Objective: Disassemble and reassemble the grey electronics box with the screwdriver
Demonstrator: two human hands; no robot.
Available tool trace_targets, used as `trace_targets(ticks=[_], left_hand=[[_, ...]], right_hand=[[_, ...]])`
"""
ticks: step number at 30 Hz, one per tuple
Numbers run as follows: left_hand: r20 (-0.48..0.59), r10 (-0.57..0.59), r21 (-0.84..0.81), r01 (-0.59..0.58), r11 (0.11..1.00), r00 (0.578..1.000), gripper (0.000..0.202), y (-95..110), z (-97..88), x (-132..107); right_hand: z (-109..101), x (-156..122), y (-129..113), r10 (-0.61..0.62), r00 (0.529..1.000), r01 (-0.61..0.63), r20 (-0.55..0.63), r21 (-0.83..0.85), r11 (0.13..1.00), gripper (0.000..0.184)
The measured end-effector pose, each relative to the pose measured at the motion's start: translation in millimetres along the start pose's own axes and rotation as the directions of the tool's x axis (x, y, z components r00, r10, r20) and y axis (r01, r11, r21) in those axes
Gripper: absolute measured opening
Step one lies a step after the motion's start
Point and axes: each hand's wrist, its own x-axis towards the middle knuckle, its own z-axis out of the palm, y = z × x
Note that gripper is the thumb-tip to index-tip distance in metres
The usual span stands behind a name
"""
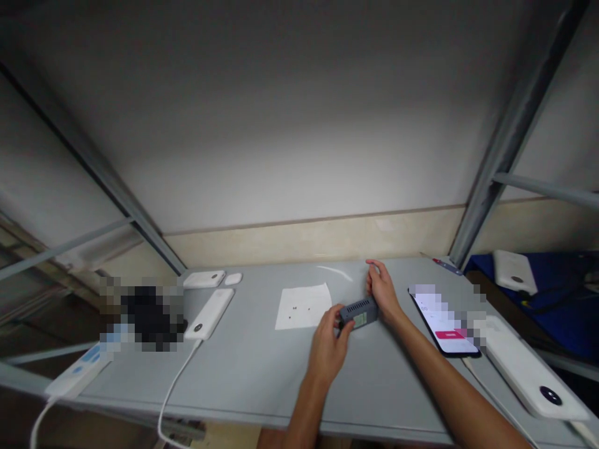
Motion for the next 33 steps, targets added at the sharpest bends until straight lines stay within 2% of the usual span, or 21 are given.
trace_targets(ticks=[2, 4, 8, 11, 16, 19, 21, 23, 25, 28, 33], left_hand=[[-0.028, 0.021, 0.007, -0.021, 1.000, 0.999, 0.029, 0, -4.5, -3], [-0.038, 0.091, 0.013, -0.090, 0.996, 0.995, 0.026, 2, -10.1, -4], [0.051, 0.263, -0.010, -0.263, 0.965, 0.963, 0.037, 6, -14.0, -2], [0.103, 0.300, -0.009, -0.301, 0.954, 0.948, 0.040, 10, -13.2, -1], [0.103, 0.206, -0.002, -0.207, 0.978, 0.973, 0.024, 15, -11.4, -2], [0.038, 0.025, -0.055, -0.023, 0.998, 0.999, 0.026, 11, -8.2, -1], [0.026, -0.099, -0.134, 0.101, 0.986, 0.995, 0.030, 6, -6.5, 2], [0.045, -0.159, -0.190, 0.164, 0.968, 0.986, 0.034, 1, -6.0, 4], [0.066, -0.156, -0.166, 0.165, 0.972, 0.986, 0.039, -2, -6.7, 6], [0.107, -0.093, -0.059, 0.099, 0.993, 0.990, 0.044, -3, -8.2, 7], [0.157, 0.020, -0.010, -0.018, 1.000, 0.987, 0.047, 5, -10.1, 2]], right_hand=[[1, 0, 1, 0.105, 0.994, -0.106, 0.036, 0.038, 0.994, 0.044], [2, -1, 0, 0.176, 0.981, -0.180, 0.077, 0.059, 0.982, 0.045], [2, -1, 0, 0.257, 0.955, -0.271, 0.147, 0.086, 0.959, 0.048], [1, 1, 1, 0.285, 0.945, -0.302, 0.159, 0.096, 0.949, 0.048], [-4, 5, -1, 0.309, 0.937, -0.328, 0.161, 0.110, 0.938, 0.047], [-8, 5, -2, 0.332, 0.926, -0.355, 0.180, 0.113, 0.928, 0.045], [-9, 4, -2, 0.346, 0.917, -0.370, 0.200, 0.098, 0.924, 0.043], [-9, 2, 0, 0.359, 0.906, -0.382, 0.225, 0.064, 0.922, 0.042], [-9, 0, 4, 0.371, 0.894, -0.385, 0.251, 0.011, 0.923, 0.041], [-9, 0, 9, 0.366, 0.894, -0.356, 0.259, -0.087, 0.931, 0.041], [-16, 9, 4, 0.241, 0.954, -0.187, 0.181, -0.269, 0.945, 0.037]])
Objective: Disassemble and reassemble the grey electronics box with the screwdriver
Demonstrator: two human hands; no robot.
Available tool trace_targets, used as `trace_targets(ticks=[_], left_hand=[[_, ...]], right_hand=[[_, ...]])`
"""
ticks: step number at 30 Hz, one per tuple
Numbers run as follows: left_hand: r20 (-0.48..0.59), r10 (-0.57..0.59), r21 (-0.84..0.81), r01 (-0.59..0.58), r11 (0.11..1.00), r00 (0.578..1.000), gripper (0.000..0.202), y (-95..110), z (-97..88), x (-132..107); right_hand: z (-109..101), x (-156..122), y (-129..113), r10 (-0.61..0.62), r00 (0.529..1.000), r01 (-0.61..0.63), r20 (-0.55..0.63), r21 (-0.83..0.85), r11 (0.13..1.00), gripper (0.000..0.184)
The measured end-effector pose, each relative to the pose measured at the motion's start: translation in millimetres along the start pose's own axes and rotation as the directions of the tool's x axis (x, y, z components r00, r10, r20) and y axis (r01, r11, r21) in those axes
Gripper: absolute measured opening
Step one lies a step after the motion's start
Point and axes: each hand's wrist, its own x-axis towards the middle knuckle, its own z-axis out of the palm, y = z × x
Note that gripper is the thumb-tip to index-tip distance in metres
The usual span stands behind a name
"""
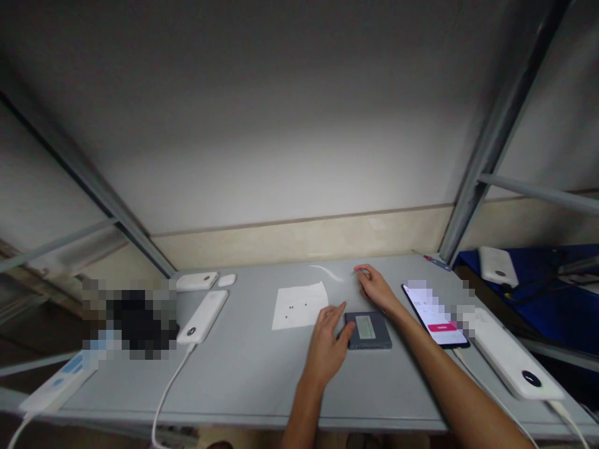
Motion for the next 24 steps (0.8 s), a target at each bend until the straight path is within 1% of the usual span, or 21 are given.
trace_targets(ticks=[3, 5, 6, 8, 10, 12, 14, 16, 18, 21, 24], left_hand=[[0.028, 0.048, 0.023, -0.049, 0.999, 0.998, 0.055, 6, -3.6, -4], [0.047, 0.090, 0.031, -0.092, 0.995, 0.995, 0.056, 9, -6.8, -7], [0.053, 0.105, 0.032, -0.107, 0.994, 0.993, 0.056, 10, -8.1, -9], [0.074, 0.122, 0.034, -0.125, 0.992, 0.990, 0.061, 10, -9.4, -11], [0.111, 0.126, 0.039, -0.131, 0.991, 0.986, 0.071, 8, -8.5, -12], [0.137, 0.112, 0.047, -0.120, 0.992, 0.984, 0.082, 6, -6.1, -13], [0.136, 0.085, 0.041, -0.091, 0.995, 0.987, 0.087, 3, -3.3, -13], [0.119, 0.059, 0.021, -0.062, 0.998, 0.991, 0.089, 0, -1.1, -13], [0.101, 0.045, -0.002, -0.046, 0.999, 0.994, 0.090, -1, -0.2, -14], [0.070, 0.037, -0.026, -0.035, 0.999, 0.997, 0.090, -2, -0.4, -16], [0.058, 0.043, -0.042, -0.041, 0.998, 0.997, 0.088, -2, -1.8, -18]], right_hand=[[-9, -7, -13, -0.112, 0.993, 0.108, -0.031, -0.101, 0.989, 0.032], [-14, -23, -21, -0.176, 0.984, 0.171, -0.009, -0.186, 0.968, 0.031], [-16, -34, -24, -0.224, 0.974, 0.225, 0.035, -0.283, 0.933, 0.033], [-20, -63, -26, -0.268, 0.960, 0.278, 0.085, -0.436, 0.856, 0.037], [-22, -94, -25, -0.298, 0.943, 0.332, 0.150, -0.500, 0.799, 0.038], [-24, -120, -20, -0.305, 0.928, 0.373, 0.215, -0.549, 0.748, 0.045], [-26, -136, -13, -0.307, 0.934, 0.354, 0.184, -0.600, 0.717, 0.041], [-27, -141, -7, -0.308, 0.944, 0.310, 0.121, -0.646, 0.697, 0.041], [-27, -141, -2, -0.308, 0.949, 0.270, 0.070, -0.686, 0.676, 0.042], [-27, -138, 2, -0.296, 0.955, 0.222, 0.030, -0.734, 0.642, 0.041], [-27, -140, -1, -0.281, 0.960, 0.194, 0.008, -0.742, 0.641, 0.042]])
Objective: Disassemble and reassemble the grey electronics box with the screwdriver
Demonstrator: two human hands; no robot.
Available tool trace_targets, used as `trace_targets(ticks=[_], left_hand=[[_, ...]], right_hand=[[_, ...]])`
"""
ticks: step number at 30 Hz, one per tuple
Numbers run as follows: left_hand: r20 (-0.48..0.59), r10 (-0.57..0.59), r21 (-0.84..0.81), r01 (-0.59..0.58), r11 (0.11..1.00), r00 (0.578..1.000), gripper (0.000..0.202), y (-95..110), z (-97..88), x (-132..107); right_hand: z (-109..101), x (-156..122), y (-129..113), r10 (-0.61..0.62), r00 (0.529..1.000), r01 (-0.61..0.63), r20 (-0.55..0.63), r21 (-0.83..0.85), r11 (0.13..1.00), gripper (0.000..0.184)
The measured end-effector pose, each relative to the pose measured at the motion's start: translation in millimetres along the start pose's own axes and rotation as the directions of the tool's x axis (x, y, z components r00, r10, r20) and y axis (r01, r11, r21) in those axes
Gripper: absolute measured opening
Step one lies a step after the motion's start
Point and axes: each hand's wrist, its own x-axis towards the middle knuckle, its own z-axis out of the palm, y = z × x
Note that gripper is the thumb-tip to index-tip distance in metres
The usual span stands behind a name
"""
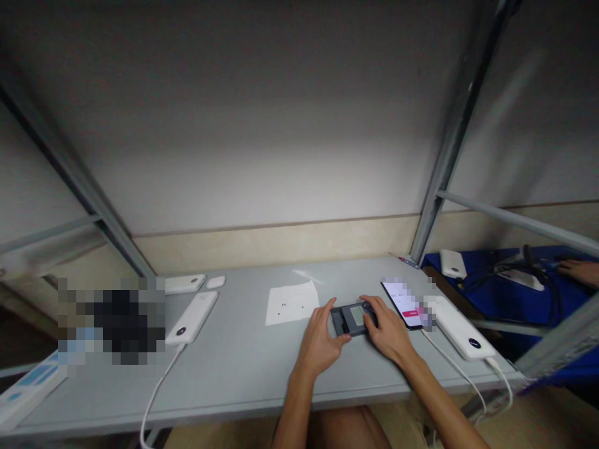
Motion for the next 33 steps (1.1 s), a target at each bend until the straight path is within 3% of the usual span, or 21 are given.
trace_targets(ticks=[6, 9, 13, 15, 20, 25, 33], left_hand=[[-0.138, -0.053, -0.140, 0.034, 0.990, 0.989, 0.075, 0, -5.7, 1], [-0.205, -0.089, -0.208, 0.046, 0.977, 0.975, 0.063, 0, -8.8, 1], [-0.241, -0.122, -0.139, 0.090, 0.986, 0.963, 0.036, 3, -10.9, 1], [-0.230, -0.103, -0.065, 0.090, 0.994, 0.968, 0.033, 6, -10.9, 0], [-0.076, -0.037, -0.056, 0.033, 0.998, 0.996, 0.027, 16, -7.9, -6], [-0.010, -0.092, -0.094, 0.090, 0.991, 0.996, 0.021, 15, -2.9, -7], [-0.251, -0.112, -0.327, 0.025, 0.945, 0.961, 0.031, -3, -8.4, -3]], right_hand=[[-8, -8, -6, -0.222, 0.972, 0.206, 0.078, 0.175, 0.963, 0.051], [-6, -10, -6, -0.239, 0.967, 0.219, 0.086, 0.191, 0.957, 0.058], [-1, -11, -2, -0.168, 0.984, 0.152, 0.060, 0.208, 0.966, 0.049], [0, -12, 1, -0.120, 0.992, 0.111, 0.028, 0.216, 0.970, 0.045], [-1, -10, 7, 0.071, 0.990, -0.044, -0.120, 0.218, 0.975, 0.042], [0, -7, 5, 0.188, 0.964, -0.161, -0.187, 0.151, 0.975, 0.037], [1, -2, 11, 0.281, 0.918, -0.317, -0.281, -0.091, 0.944, 0.032]])
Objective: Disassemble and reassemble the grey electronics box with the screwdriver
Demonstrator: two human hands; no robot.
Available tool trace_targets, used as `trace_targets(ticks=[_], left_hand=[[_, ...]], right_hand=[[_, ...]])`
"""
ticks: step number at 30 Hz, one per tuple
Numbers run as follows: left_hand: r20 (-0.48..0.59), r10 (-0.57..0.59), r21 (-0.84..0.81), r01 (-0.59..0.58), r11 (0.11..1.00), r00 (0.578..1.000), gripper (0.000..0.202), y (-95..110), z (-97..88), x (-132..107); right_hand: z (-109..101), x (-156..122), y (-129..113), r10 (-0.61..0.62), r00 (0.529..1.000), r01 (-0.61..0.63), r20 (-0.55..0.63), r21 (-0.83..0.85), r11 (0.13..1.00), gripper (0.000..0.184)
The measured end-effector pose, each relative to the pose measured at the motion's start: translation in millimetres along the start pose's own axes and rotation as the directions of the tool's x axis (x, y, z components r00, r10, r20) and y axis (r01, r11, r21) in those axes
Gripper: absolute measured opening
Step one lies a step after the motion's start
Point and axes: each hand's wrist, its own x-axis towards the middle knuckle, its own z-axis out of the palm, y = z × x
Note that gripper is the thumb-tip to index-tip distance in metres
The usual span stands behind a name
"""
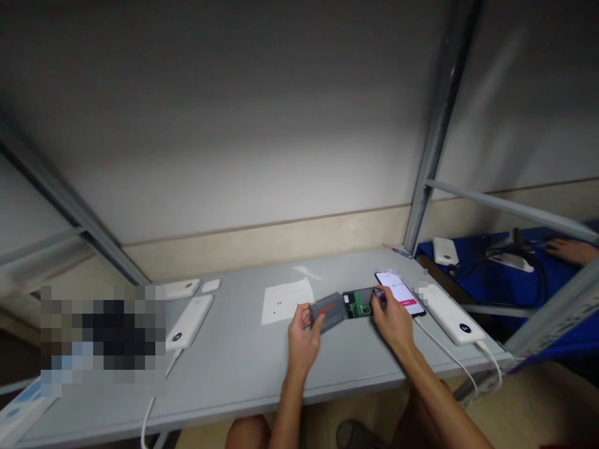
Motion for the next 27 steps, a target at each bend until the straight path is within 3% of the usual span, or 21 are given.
trace_targets(ticks=[5, 12, 16, 21, 27], left_hand=[[-0.202, -0.024, -0.145, -0.006, 0.989, 0.979, 0.040, -7, 2.0, 15], [-0.186, -0.084, -0.032, 0.079, 0.996, 0.979, 0.025, -19, 63.0, 72], [-0.207, -0.127, 0.067, 0.143, 0.987, 0.970, 0.024, -25, 83.4, 97], [-0.169, -0.097, 0.181, 0.128, 0.975, 0.981, 0.052, -26, 90.3, 95], [-0.097, -0.028, 0.259, 0.052, 0.965, 0.995, 0.046, -26, 99.4, 80]], right_hand=[[2, 0, 0, -0.050, 0.995, 0.052, 0.088, -0.031, 0.998, 0.025], [1, 0, -2, -0.137, 0.982, 0.133, 0.127, 0.038, 0.990, 0.020], [-1, 0, -3, -0.182, 0.972, 0.163, 0.148, 0.131, 0.978, 0.019], [-3, 1, -2, -0.233, 0.961, 0.191, 0.149, 0.251, 0.949, 0.021], [0, 1, 3, -0.206, 0.965, 0.163, 0.163, 0.245, 0.956, 0.022]])
